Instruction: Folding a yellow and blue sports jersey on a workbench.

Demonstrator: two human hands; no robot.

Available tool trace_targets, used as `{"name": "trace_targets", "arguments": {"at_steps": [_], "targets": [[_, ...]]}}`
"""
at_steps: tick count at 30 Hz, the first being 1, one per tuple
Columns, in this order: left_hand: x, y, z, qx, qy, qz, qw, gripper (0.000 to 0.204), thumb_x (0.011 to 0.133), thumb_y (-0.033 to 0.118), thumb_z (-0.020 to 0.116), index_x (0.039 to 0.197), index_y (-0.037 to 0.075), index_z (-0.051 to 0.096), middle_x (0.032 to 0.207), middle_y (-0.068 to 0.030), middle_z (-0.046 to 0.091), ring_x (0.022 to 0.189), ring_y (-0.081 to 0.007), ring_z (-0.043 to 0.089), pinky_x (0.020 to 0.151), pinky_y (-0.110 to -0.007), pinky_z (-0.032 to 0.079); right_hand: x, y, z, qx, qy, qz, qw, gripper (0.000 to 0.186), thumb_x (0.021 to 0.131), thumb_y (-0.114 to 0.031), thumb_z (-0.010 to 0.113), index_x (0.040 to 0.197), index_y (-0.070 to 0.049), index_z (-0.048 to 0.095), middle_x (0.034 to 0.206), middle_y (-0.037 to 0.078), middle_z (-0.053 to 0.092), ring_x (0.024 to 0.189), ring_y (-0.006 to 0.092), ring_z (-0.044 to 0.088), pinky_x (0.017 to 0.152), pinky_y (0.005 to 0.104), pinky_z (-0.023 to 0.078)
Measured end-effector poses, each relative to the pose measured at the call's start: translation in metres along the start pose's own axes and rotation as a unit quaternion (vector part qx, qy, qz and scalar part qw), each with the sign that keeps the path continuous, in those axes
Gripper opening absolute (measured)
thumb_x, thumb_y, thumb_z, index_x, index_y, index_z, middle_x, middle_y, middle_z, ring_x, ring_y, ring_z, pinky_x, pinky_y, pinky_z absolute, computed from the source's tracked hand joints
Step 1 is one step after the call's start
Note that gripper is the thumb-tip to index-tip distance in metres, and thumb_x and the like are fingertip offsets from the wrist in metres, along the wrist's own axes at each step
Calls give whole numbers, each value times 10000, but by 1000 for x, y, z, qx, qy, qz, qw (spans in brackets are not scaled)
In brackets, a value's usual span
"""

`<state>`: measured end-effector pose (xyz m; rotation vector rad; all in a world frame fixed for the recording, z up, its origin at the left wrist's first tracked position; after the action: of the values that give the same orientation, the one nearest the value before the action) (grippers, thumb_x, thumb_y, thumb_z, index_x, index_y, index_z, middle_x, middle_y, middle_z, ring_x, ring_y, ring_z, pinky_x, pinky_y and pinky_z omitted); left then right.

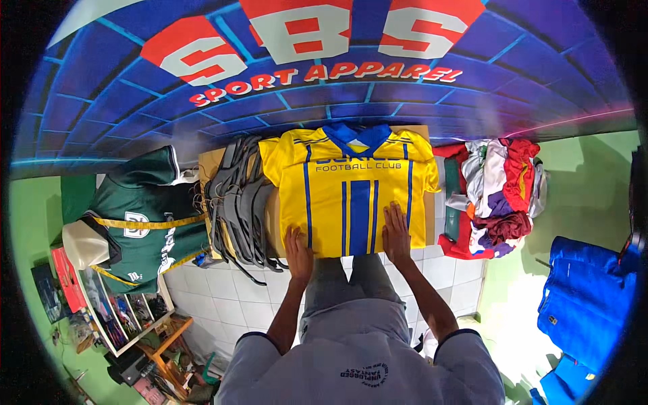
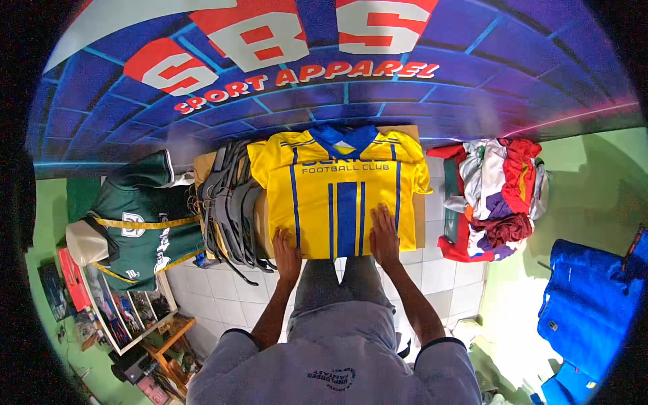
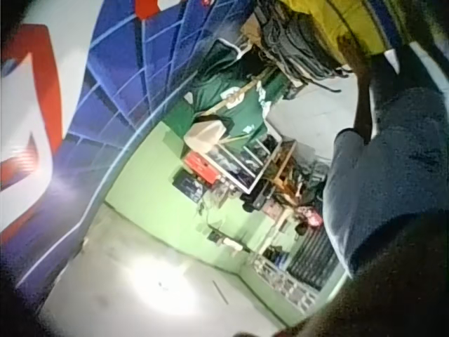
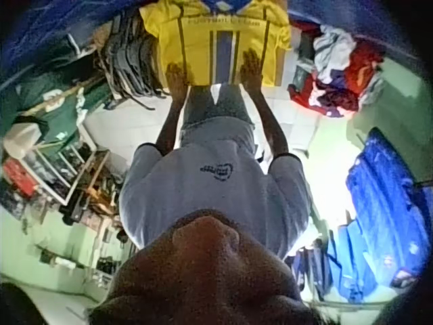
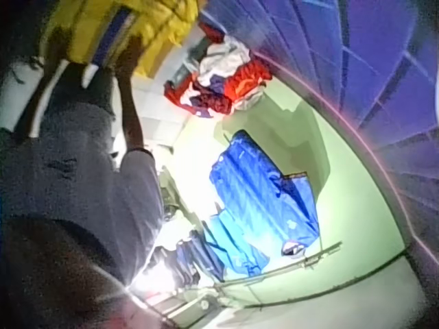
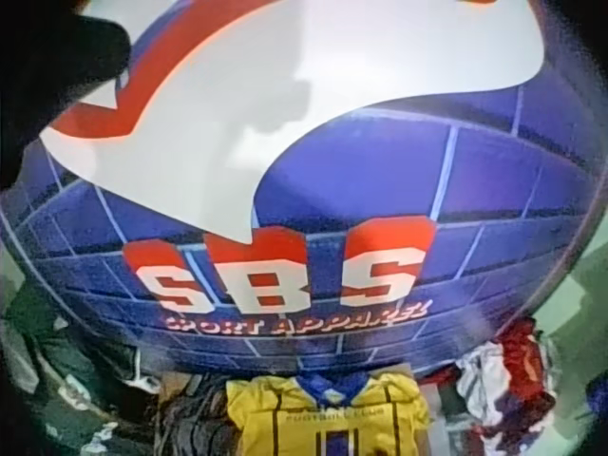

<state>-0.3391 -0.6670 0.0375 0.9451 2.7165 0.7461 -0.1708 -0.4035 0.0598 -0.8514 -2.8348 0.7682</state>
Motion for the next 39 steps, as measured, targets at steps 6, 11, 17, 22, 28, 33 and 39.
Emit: {"name": "trace_targets", "arguments": {"at_steps": [6,11,17,22,28,33,39], "targets": [[2,-24,-41,140,-76,67,985,528,917,112,550,1427,36,437,1545,-171,399,1471,-399,314,1199,-521,271,3,12,-5,8,-16,-37,999,543,1005,-146,393,1530,-12,364,1647,202,236,1537,359,193,1245,495,158],[17,-16,-82,124,-71,98,985,521,918,103,535,1428,51,443,1547,-170,396,1463,-402,327,1196,-512,281,5,17,-6,-70,-6,-24,997,549,1004,-156,412,1533,-15,363,1649,193,240,1536,355,199,1247,493,154],[36,25,-68,19,-65,63,996,511,945,132,529,1448,68,457,1567,-134,400,1460,-379,347,1190,-475,294,13,7,2,-27,53,-12,998,558,997,-159,437,1538,-40,367,1651,172,250,1535,354,204,1245,489,165],[95,85,7,-101,-76,127,984,525,973,154,520,1487,78,446,1573,-113,414,1488,-341,319,1195,-485,273,50,-38,19,56,34,-74,995,568,995,-182,458,1544,-68,371,1659,160,240,1537,360,201,1231,501,194],[143,93,31,78,-58,192,977,522,1039,219,428,1543,92,383,1644,-29,317,1539,-290,220,1235,-483,169,84,-24,11,-77,-5,-146,986,567,1007,-224,435,1552,-83,365,1675,138,210,1548,328,181,1229,520,150],[159,64,15,99,-32,155,982,509,1054,223,409,1543,86,381,1646,-20,318,1537,-275,231,1244,-461,171,86,1,-6,-96,1,-116,989,567,1009,-225,429,1556,-97,361,1676,131,212,1554,306,169,1234,519,119],[167,30,-3,-10,-58,188,980,470,1060,198,405,1511,67,424,1616,-60,371,1514,-296,287,1237,-438,215,79,37,-22,-131,10,-51,990,572,1004,-201,427,1559,-81,351,1668,135,236,1549,312,187,1234,516,132]]}}
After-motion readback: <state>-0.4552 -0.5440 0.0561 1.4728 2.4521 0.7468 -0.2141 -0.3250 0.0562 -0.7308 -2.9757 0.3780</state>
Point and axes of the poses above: each hand's wrist, its own x-axis towards the middle knuckle, its own z-axis out of the palm, y = z × x, the point moved 2 cm from there along x, towards the middle knuckle
